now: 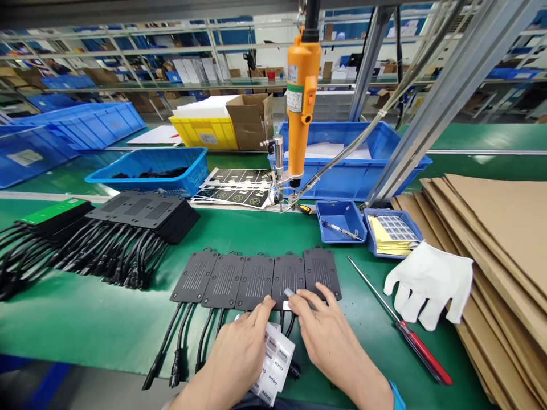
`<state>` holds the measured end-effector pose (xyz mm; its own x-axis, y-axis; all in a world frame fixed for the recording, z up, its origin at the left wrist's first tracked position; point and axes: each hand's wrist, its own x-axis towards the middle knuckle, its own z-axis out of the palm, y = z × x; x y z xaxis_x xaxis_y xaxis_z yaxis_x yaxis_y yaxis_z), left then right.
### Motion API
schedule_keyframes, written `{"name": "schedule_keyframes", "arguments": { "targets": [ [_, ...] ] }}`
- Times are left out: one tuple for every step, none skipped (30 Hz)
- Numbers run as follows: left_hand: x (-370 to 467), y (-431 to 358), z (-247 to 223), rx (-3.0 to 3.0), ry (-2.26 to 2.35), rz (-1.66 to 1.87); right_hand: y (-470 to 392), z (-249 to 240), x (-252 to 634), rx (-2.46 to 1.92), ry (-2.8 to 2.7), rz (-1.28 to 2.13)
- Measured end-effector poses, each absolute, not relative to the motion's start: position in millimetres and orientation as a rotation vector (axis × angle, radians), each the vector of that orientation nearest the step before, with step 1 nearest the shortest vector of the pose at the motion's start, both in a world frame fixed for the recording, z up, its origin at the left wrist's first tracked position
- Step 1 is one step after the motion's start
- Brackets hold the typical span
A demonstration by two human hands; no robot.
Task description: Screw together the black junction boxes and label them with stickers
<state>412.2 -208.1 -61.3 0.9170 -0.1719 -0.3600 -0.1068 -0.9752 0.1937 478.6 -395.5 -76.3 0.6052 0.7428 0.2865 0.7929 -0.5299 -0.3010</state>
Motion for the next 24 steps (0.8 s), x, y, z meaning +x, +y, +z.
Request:
{"name": "schedule_keyframes", "arguments": {
  "targets": [
    [413,-207,-58,2.886,-0.196,-0.583,-400,-75,483,-2.42,-1.14,-0.182],
    [415,-205,-54,2.858,-0.18,-0.581,-406,-73,488,-2.401,-0.997,-0.158],
    [416,-204,-50,2.824,-0.164,-0.56,-412,-71,494,-2.364,-0.823,-0.104],
    [417,-203,-46,2.782,-0.154,-0.528,-417,-70,500,-2.31,-0.643,-0.033],
    [417,-202,-43,2.731,-0.157,-0.494,-423,-69,506,-2.25,-0.485,0.053],
    [418,-203,-40,2.677,-0.17,-0.457,-427,-69,512,-2.193,-0.367,0.146],
    [419,-204,-39,2.629,-0.197,-0.421,-431,-70,517,-2.148,-0.292,0.228],
    [420,-206,-39,2.595,-0.232,-0.392,-434,-72,522,-2.118,-0.255,0.294],
    [422,-209,-41,2.584,-0.266,-0.368,-435,-75,526,-2.104,-0.242,0.349],
    [424,-213,-43,2.599,-0.294,-0.354,-436,-78,528,-2.102,-0.238,0.393],
    [427,-217,-45,2.641,-0.314,-0.346,-436,-81,530,-2.104,-0.239,0.422],
    [430,-222,-49,2.702,-0.334,-0.355,-436,-83,531,-2.109,-0.241,0.438],
    [434,-227,-52,2.767,-0.361,-0.383,-435,-85,532,-2.117,-0.242,0.451],
    [438,-232,-54,2.827,-0.395,-0.425,-434,-87,532,-2.124,-0.241,0.461],
    [441,-236,-57,2.874,-0.437,-0.474,-434,-87,532,-2.13,-0.24,0.47],
    [445,-240,-59,2.911,-0.481,-0.521,-433,-87,532,-2.134,-0.241,0.479],
    [447,-244,-60,2.942,-0.518,-0.558,-433,-86,533,-2.135,-0.243,0.486],
    [449,-247,-61,2.971,-0.544,-0.575,-433,-85,533,-2.135,-0.244,0.49],
    [450,-249,-62,2.999,-0.563,-0.576,-433,-84,533,-2.135,-0.245,0.493],
    [451,-251,-62,3.024,-0.575,-0.576,-433,-83,533,-2.135,-0.245,0.493],
    [451,-253,-63,3.045,-0.583,-0.58,-434,-82,532,-2.135,-0.243,0.491],
    [451,-255,-63,3.061,-0.588,-0.588,-434,-82,532,-2.134,-0.239,0.486],
    [451,-257,-63,3.073,-0.593,-0.595,-434,-82,532,-2.131,-0.233,0.479],
    [452,-258,-64,3.085,-0.592,-0.596,-434,-82,532,-2.124,-0.227,0.473]
  ]
}}
